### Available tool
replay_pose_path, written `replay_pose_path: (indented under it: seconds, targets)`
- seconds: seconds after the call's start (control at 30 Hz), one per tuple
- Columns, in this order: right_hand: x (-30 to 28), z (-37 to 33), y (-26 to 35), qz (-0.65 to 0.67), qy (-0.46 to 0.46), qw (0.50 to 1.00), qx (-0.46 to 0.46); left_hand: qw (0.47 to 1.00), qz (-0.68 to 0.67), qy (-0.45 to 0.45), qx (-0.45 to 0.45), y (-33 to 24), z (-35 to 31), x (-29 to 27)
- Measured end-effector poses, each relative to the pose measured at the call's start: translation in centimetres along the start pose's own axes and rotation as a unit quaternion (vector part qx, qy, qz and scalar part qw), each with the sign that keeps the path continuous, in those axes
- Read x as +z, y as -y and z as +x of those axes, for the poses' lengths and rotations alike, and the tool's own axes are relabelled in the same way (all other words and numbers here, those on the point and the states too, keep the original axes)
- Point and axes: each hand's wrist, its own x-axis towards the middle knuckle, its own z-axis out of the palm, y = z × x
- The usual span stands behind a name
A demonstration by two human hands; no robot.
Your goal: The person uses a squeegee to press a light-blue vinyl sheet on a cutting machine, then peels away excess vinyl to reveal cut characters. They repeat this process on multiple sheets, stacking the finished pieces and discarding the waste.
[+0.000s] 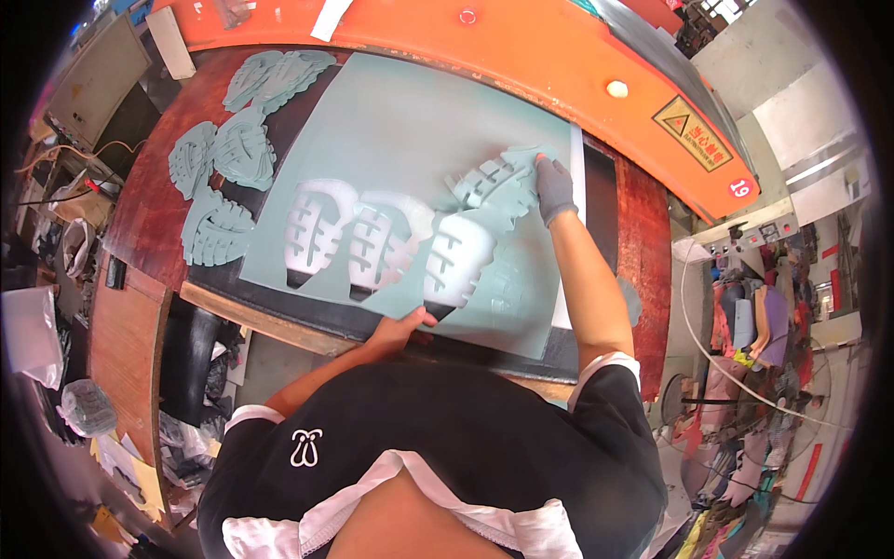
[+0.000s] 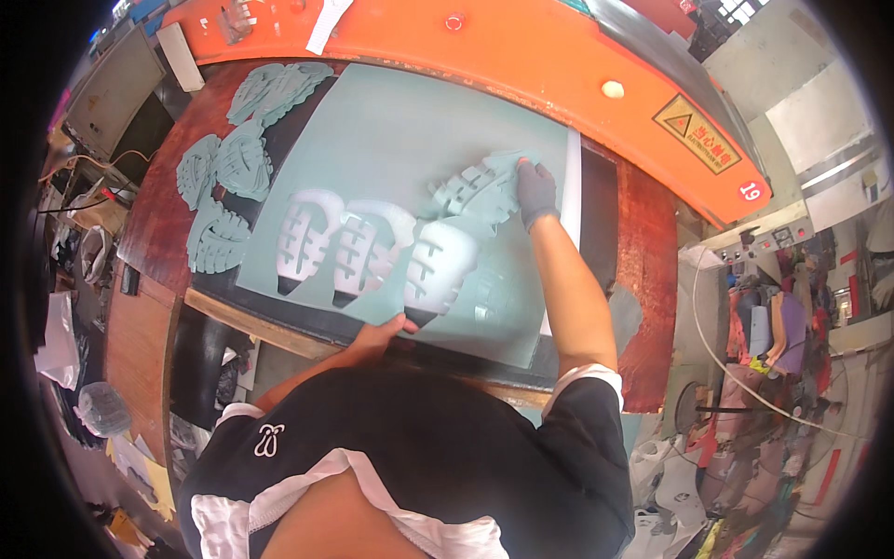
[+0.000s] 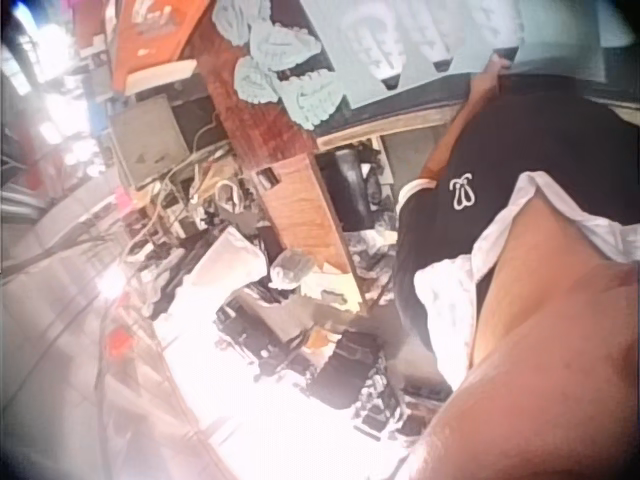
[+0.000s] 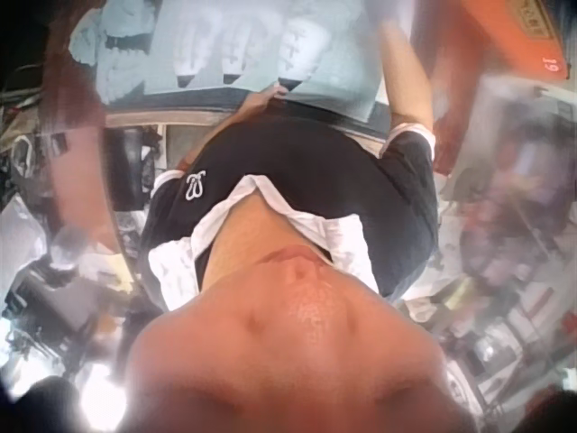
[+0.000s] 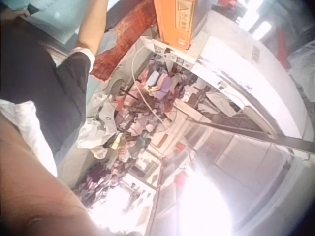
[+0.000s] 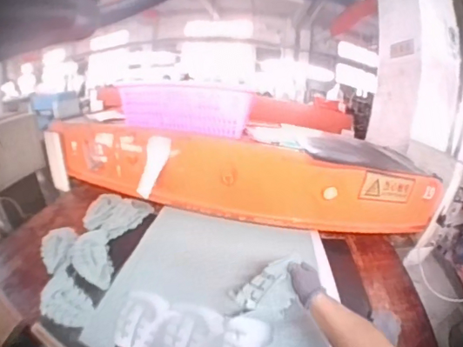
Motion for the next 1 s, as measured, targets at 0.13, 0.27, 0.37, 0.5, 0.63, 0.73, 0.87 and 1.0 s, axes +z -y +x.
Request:
replay_pose_path:
  seconds: [0.13, 0.27, 0.37, 0.5, 0.63, 0.73, 0.87, 1.0]
  targets:
    - [0.0, 6.7, 3.3, -0.168, -0.096, 0.978, -0.077, 1.000, -0.019, 0.008, -0.014, -0.8, -0.5, 0.4]
    - [-1.0, 11.1, 8.0, -0.153, -0.135, 0.976, -0.078, 1.000, -0.003, 0.010, 0.006, -1.1, -0.9, 0.6]
    - [-3.8, 9.8, 11.5, 0.069, -0.059, 0.986, -0.139, 0.995, 0.092, 0.031, 0.028, -1.3, -0.9, 0.3]
    - [-7.7, 1.5, 11.6, -0.176, -0.043, 0.943, -0.278, 0.994, -0.058, 0.082, -0.035, -1.8, -1.5, 0.7]
    - [-10.0, -12.1, 4.3, -0.240, 0.050, 0.883, -0.401, 0.927, -0.293, 0.141, -0.187, -1.4, -1.9, 3.3]
    - [-9.2, -19.9, -2.5, -0.249, 0.193, 0.880, -0.355, 0.922, -0.252, 0.207, -0.208, -0.1, -0.4, 6.0]
    - [-9.6, -22.8, -5.6, -0.316, 0.180, 0.829, -0.424, 0.933, -0.213, 0.189, -0.220, 1.5, 1.9, 8.6]
    - [-10.9, -23.2, -4.3, -0.315, 0.229, 0.842, -0.374, 0.953, -0.184, 0.216, -0.109, 1.5, 1.9, 9.9]
